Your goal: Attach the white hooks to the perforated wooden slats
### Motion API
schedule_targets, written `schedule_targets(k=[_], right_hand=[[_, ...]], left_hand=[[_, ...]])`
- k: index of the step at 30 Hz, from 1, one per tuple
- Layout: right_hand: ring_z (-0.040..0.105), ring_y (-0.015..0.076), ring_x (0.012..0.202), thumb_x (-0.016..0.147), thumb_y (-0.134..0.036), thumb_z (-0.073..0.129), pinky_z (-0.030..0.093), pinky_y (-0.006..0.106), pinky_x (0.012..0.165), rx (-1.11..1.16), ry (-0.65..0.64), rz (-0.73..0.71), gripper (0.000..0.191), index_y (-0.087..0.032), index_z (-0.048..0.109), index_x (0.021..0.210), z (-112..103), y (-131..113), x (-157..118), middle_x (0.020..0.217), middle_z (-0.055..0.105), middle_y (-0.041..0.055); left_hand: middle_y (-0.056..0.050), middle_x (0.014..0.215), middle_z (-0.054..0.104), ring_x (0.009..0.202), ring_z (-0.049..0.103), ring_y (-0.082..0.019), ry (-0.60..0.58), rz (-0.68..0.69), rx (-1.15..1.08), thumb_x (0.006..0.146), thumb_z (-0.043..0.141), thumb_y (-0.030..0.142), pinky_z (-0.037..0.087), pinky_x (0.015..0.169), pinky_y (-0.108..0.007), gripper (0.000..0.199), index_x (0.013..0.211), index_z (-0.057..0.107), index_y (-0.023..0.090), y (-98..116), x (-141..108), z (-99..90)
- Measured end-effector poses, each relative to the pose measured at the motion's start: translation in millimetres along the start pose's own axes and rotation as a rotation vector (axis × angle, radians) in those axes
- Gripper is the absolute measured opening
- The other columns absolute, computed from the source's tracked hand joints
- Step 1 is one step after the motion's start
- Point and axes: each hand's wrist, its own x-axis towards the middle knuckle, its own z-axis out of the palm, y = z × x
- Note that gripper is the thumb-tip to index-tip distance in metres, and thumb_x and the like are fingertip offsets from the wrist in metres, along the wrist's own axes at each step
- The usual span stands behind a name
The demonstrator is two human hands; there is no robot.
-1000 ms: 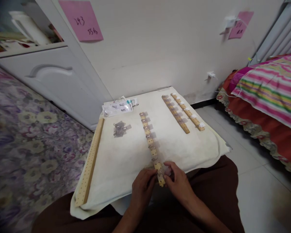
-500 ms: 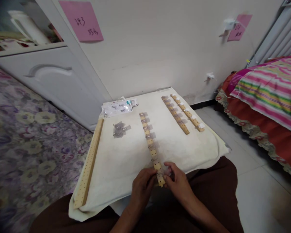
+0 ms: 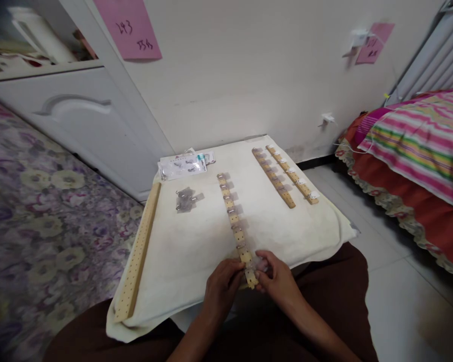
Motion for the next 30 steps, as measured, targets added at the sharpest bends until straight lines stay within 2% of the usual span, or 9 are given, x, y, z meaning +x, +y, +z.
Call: schedule_targets(k=[6,16,18,20,22,24,27,30], right_hand=[[0.059,0.0112,0.050,0.072,-0.029,0.063,0.050,0.026,0.047,0.036,0.000,-0.025,0.042,-0.023,0.054,0.113,0.0,4.5,2.5,0.080,0.054,-0.0043],[0.061,0.0105,0.050,0.080,-0.035,0.054,0.046,0.024,0.045,-0.123,0.039,-0.060,0.045,-0.024,0.046,0.124,-1.6,-3.8,-7.7,0.094,0.054,-0.0004],[0.060,0.0098,0.051,0.081,-0.035,0.055,0.048,0.025,0.050,-0.153,0.071,-0.105,0.042,-0.024,0.048,0.121,-7.2,-3.2,-11.2,0.092,0.055,-0.0014],[0.058,0.0094,0.053,0.081,-0.035,0.057,0.048,0.024,0.053,-0.153,0.105,-0.136,0.032,-0.022,0.054,0.110,-13.7,0.4,-14.5,0.085,0.056,-0.0027],[0.058,0.0097,0.054,0.079,-0.036,0.060,0.046,0.022,0.051,-0.076,0.088,-0.089,0.022,-0.020,0.057,0.095,-18.5,5.8,-17.9,0.078,0.056,-0.0034],[0.060,0.0105,0.058,0.077,-0.038,0.064,0.045,0.021,0.050,0.081,0.017,0.041,0.022,-0.019,0.057,0.086,-18.8,11.5,-21.6,0.075,0.059,-0.0027],[0.066,0.0128,0.071,0.072,-0.039,0.072,0.050,0.022,0.062,0.363,-0.084,0.215,0.030,-0.017,0.059,0.088,-10.0,17.3,-27.0,0.082,0.066,0.0009],[0.067,0.0138,0.080,0.070,-0.037,0.076,0.052,0.025,0.073,0.563,-0.081,0.234,0.033,-0.016,0.061,0.091,3.4,19.8,-30.2,0.085,0.067,0.0017]], left_hand=[[-0.004,0.094,0.066,0.089,0.060,-0.017,-0.008,0.004,-0.002,0.089,0.051,0.019,0.050,0.077,-0.029,0.015,0.097,0.063,0.022,-0.7,0.2,0.5],[-0.003,0.094,0.066,0.088,0.061,-0.015,0.004,0.018,-0.077,0.090,0.049,0.018,0.049,0.077,-0.027,0.018,0.099,0.064,0.024,-3.3,-0.4,-1.5],[-0.003,0.096,0.066,0.089,0.061,-0.015,0.016,0.025,-0.076,0.091,0.048,0.018,0.049,0.079,-0.027,0.020,0.101,0.064,0.024,-4.7,-1.1,-0.6],[-0.003,0.096,0.067,0.090,0.061,-0.016,0.035,0.021,-0.080,0.091,0.048,0.019,0.049,0.080,-0.028,0.020,0.103,0.063,0.024,-6.2,-2.0,0.5],[-0.003,0.093,0.067,0.087,0.062,-0.016,0.061,0.001,-0.090,0.090,0.049,0.020,0.050,0.078,-0.027,0.020,0.103,0.063,0.024,-7.4,-2.6,0.9],[-0.002,0.090,0.067,0.083,0.062,-0.016,0.078,-0.028,-0.101,0.089,0.049,0.019,0.050,0.075,-0.027,0.020,0.102,0.062,0.023,-7.6,-2.6,0.2],[-0.002,0.088,0.067,0.081,0.062,-0.016,0.075,-0.069,-0.114,0.088,0.047,0.019,0.050,0.073,-0.027,0.020,0.100,0.062,0.022,-5.8,-1.9,-2.8],[-0.002,0.087,0.066,0.081,0.062,-0.016,0.069,-0.087,-0.134,0.088,0.046,0.020,0.049,0.073,-0.027,0.019,0.099,0.062,0.021,-3.0,-1.5,-6.1]])
